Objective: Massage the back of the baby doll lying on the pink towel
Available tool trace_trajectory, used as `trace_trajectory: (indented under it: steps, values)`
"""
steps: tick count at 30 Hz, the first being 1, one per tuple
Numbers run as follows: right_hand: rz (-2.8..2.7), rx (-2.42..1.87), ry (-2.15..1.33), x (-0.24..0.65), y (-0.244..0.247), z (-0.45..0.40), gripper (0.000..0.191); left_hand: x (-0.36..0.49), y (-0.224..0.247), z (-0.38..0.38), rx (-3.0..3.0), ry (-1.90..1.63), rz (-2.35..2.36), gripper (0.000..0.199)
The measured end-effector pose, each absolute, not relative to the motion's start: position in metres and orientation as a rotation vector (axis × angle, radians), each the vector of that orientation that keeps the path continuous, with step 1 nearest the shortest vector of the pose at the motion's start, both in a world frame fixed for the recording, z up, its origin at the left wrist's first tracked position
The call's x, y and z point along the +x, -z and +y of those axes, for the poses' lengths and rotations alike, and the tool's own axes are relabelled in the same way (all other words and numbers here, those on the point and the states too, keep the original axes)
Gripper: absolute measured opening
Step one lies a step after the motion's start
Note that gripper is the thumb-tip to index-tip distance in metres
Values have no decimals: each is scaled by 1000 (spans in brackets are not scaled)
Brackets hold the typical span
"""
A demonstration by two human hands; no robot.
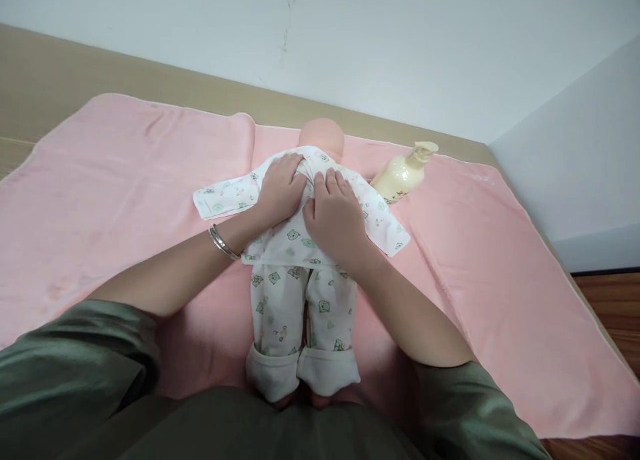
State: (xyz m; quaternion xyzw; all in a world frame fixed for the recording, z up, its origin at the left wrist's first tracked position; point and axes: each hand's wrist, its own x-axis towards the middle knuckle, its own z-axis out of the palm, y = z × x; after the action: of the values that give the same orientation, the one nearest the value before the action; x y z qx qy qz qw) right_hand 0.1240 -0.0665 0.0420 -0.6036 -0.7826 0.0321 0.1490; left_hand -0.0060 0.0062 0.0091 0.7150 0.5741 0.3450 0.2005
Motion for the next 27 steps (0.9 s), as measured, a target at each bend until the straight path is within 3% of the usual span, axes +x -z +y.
trace_trajectory:
  steps: [6, 18, 27]
  values:
    - [-2123, -1762, -384, 153, -43, -19, 68, 7, -10, -33, 2187, -921, 1601, 66]
    - [-2206, -1814, -124, 122, -46, -67, 67, -6, -16, 2, 2019, -896, 1627, 64]
    - [-2117, -1773, -517, 150, -48, -18, 71, 12, -16, -45, 2219, -895, 1554, 62]
